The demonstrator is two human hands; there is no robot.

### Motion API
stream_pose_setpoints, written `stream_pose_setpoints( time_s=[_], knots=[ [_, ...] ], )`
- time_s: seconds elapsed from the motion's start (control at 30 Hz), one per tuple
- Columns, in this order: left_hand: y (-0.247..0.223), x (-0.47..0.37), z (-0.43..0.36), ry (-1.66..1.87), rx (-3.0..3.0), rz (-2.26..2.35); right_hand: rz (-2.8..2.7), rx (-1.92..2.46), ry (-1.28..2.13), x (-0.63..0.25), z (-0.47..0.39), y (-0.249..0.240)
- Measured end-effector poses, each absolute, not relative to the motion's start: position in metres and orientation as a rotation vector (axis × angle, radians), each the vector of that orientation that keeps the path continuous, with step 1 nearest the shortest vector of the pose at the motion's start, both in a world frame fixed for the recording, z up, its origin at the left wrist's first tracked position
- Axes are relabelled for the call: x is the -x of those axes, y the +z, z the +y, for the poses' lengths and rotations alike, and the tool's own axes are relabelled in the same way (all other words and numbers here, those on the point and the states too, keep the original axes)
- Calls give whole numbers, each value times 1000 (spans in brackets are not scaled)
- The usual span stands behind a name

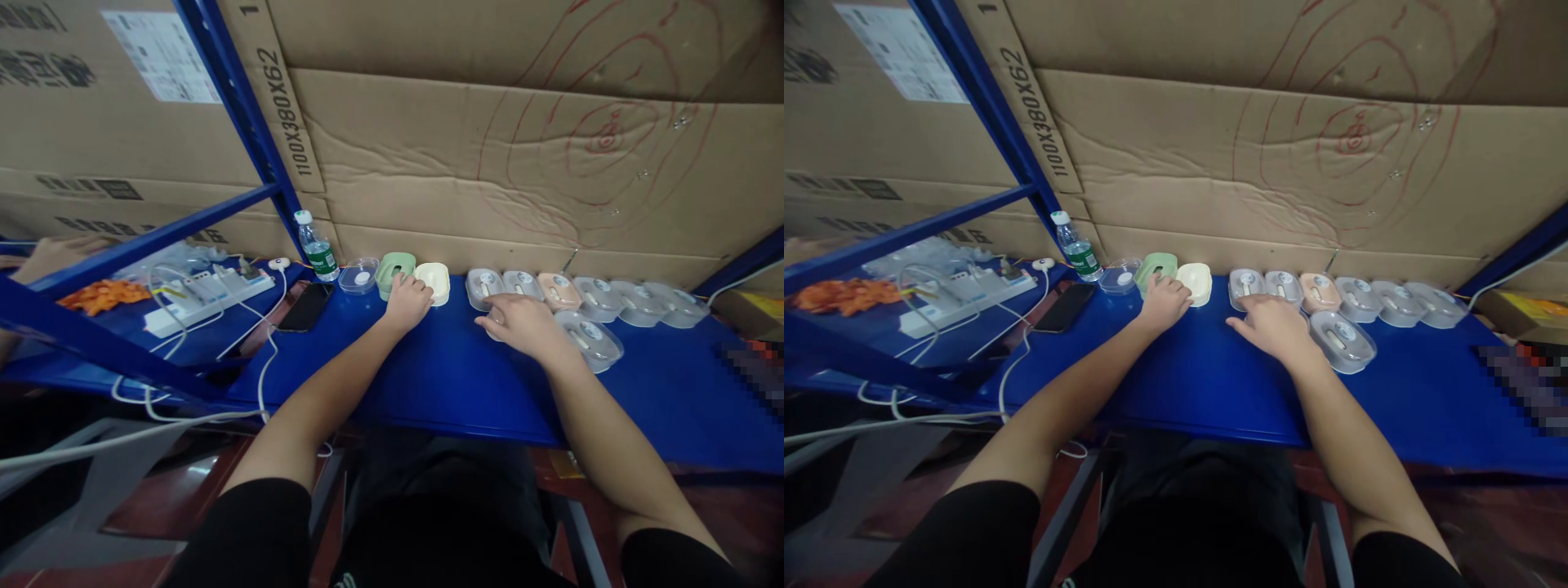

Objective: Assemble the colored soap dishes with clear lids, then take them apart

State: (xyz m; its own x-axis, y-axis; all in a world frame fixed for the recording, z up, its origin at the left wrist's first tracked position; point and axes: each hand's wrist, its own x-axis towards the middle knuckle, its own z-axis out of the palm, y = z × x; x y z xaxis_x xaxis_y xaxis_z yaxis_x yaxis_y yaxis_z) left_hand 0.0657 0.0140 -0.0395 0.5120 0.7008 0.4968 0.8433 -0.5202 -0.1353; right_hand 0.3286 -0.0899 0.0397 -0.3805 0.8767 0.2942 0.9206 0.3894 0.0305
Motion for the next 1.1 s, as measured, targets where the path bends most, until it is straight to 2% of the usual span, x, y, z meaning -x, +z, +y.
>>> stream_pose_setpoints(
  time_s=[0.3, 0.63, 0.87, 1.1],
  knots=[
    [-42, -65, 18, -565, 2459, -1222, -2416, 1842, -265, -328, -89, 35],
    [-41, -66, 15, -550, 2455, -1236, -2515, 1312, 58, -313, -92, 27],
    [-36, -63, 8, -645, 2492, -1282, -2533, 1620, -48, -330, -82, 17],
    [-21, -59, -10, -861, 2512, -1312, -2578, 1394, 94, -314, -90, 21]
  ],
)
